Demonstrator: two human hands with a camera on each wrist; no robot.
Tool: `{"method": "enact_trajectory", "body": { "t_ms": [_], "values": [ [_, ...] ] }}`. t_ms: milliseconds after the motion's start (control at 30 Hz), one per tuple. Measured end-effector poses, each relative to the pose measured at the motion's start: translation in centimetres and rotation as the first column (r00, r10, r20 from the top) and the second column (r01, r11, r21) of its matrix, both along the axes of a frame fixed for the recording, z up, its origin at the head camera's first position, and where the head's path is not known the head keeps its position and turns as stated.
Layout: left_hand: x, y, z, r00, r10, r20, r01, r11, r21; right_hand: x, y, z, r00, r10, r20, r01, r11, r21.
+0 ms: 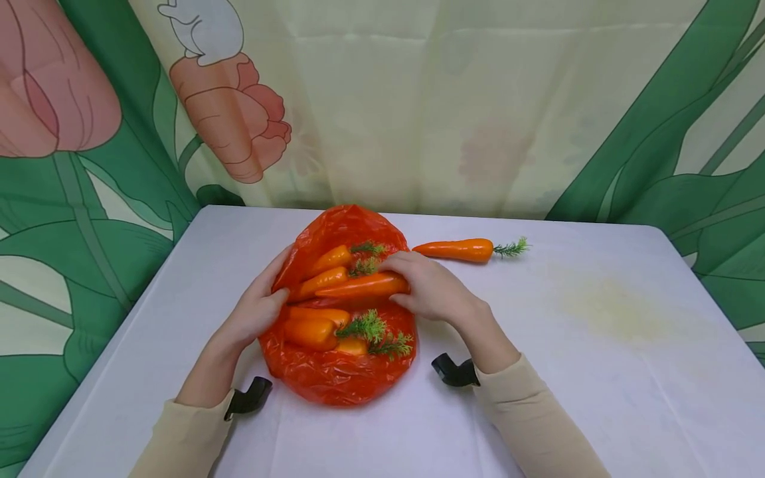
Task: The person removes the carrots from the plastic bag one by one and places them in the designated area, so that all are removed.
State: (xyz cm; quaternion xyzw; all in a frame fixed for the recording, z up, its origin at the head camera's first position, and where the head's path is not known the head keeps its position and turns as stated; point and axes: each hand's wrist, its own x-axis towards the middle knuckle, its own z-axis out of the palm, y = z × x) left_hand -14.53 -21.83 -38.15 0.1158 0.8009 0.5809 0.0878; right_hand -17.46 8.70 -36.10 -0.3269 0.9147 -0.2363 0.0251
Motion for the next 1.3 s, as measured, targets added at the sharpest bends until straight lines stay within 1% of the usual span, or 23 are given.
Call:
{"method": "enact_trajectory", "body": {
  "t_ms": [133,233,400,700,833,1000,1133,1300],
  "values": [
    [0.0,0.0,0.1,1.0,0.003,0.002,-0.003,1.0,-0.002,0.0,1.1,0.8,1.0,-0.029,0.01,0.03,0.999,-0.044],
    [0.0,-0.1,0.2,1.0,0.004,0.006,-0.003,1.0,-0.002,-0.1,2.0,1.3,0.999,-0.045,0.001,0.045,0.997,-0.066],
    [0.1,-0.1,0.2,1.0,0.003,0.012,-0.003,1.0,0.007,-0.6,3.7,1.6,0.997,-0.078,-0.01,0.077,0.992,-0.095],
    [0.1,-0.1,0.2,1.0,0.005,0.019,-0.005,1.0,0.011,-1.9,7.3,0.9,0.99,-0.137,-0.027,0.131,0.979,-0.155],
    [0.1,0.0,0.2,1.0,0.006,0.02,-0.006,1.0,0.008,-2.2,8.7,0.4,0.983,-0.185,0.004,0.184,0.971,-0.15],
    [0.1,-0.1,0.2,1.0,0.01,0.022,-0.01,1.0,0.002,-2.3,10.6,-0.1,0.966,-0.256,0.045,0.26,0.954,-0.149],
    [0.1,-0.1,0.2,1.0,0.01,0.026,-0.01,1.0,0.002,-2.2,11.8,-0.4,0.955,-0.287,0.072,0.294,0.946,-0.139],
    [0.1,-0.1,0.2,1.0,0.01,0.023,-0.01,1.0,0.004,-2.3,12.7,-0.7,0.941,-0.318,0.114,0.329,0.939,-0.102]
  ]
}}
